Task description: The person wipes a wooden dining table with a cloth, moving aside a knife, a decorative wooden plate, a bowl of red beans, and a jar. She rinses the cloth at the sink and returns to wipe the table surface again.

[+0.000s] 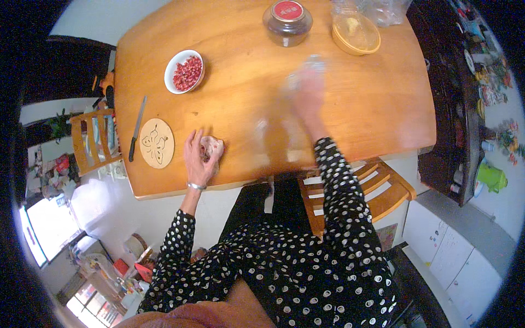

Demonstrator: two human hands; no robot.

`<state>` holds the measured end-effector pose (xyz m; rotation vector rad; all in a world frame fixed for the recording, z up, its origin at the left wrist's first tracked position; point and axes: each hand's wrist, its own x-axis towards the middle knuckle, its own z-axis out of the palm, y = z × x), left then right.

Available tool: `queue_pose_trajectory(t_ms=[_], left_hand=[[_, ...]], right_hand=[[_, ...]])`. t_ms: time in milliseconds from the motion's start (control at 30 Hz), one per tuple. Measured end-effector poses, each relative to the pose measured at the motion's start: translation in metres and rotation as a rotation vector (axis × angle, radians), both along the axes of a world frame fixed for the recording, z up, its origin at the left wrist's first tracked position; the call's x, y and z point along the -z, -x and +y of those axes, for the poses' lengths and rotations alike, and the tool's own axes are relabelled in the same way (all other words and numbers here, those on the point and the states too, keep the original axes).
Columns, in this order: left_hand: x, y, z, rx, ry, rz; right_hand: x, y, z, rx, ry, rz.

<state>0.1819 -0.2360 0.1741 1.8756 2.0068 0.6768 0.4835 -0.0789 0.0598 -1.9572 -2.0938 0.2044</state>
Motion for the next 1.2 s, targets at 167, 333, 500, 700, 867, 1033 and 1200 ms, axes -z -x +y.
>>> queue_pose_trajectory(t_ms=[167, 333, 500, 700, 867, 1033, 1200], left_hand=[[-0.004, -0.009, 0.089, 0.114, -0.135, -0.172], [-0.009, 0.011, 0.106, 0.210, -0.236, -0.200], [-0.001, -0.001, 0.107, 0.274, -0.045, -0.163], [0.019, -0.084, 0.163, 0.426, 0.085, -0.415], [0.053, -0.194, 0.247, 0.419, 0.189, -0.714], [0.087, -0.288, 0.320, 0.229, 0.446, -0.854], [0.075, -0.322, 0.338, 0.069, 0.432, -0.990]], right_hand=[[-0.022, 0.078, -0.042, -0.655, -0.237, 0.137], [-0.042, -0.050, 0.001, 0.152, -0.056, -0.070], [0.001, -0.035, -0.048, 0.086, -0.095, -0.067], [0.004, -0.090, -0.021, -0.022, -0.013, -0.037], [-0.016, -0.123, 0.002, 0.317, -0.044, -0.145], [-0.011, -0.107, -0.045, 0.008, 0.100, -0.099], [-0.012, -0.185, -0.014, 0.361, 0.008, -0.293]])
